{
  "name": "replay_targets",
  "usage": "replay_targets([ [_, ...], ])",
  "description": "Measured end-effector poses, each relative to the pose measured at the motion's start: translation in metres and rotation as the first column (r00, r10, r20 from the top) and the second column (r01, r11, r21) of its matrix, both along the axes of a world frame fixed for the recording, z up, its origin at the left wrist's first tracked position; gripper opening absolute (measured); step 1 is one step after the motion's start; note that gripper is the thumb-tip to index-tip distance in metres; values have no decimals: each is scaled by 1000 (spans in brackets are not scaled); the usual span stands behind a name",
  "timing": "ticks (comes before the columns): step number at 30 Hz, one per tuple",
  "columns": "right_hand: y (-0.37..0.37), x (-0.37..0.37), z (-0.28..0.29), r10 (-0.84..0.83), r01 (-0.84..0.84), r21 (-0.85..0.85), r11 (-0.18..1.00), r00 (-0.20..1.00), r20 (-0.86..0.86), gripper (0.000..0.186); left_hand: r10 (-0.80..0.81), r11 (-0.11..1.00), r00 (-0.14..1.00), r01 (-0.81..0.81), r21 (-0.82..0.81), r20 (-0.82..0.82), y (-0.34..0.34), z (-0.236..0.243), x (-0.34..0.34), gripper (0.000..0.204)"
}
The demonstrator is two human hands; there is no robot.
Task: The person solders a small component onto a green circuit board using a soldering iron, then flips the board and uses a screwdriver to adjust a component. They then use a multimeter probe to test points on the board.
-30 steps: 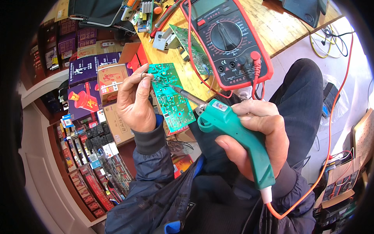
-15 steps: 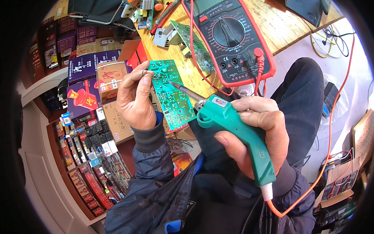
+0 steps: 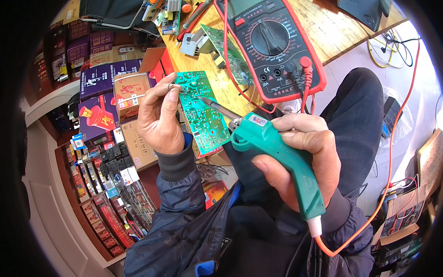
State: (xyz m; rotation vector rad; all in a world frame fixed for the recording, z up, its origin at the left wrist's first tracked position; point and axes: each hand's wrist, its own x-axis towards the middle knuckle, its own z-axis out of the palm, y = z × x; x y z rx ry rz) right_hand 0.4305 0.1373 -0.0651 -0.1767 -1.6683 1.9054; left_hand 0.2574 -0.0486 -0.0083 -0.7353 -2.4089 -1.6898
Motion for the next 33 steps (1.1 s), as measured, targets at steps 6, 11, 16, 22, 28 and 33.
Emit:
replay_targets([
  [6, -2, -1, -1, 0, 0, -11, 1000, 1000, -11, 47, -1, 1000, 1000, 1, -3, 11, -1, 1, 2, 17],
  [11, -4, -1, 0, 4, -4, -35, 999, 1000, -2, 47, -1, 1000, 1000, 1, -11, -18, -1, 0, 1, 17],
  [16, -3, -3, 0, 5, -5, -9, 1000, 1000, -11, 47, -11, 1000, 1000, 11, -17, -26, -1, 0, 0, 18],
  [22, -4, -2, 0, 5, -5, -22, 1000, 1000, 3, 47, -14, 1000, 1000, 14, -13, -24, -2, 0, 0, 18],
  [28, -4, -3, 0, -5, 5, -11, 1000, 1000, -15, 47, 7, 1000, 1000, -8, 29, 26, -3, 0, 0, 17],
  [33, -1, 2, 4, 11, -11, -16, 1000, 1000, 17, 47, 4, 998, 1000, -6, 68, 29, -3, 2, -1, 17],
])
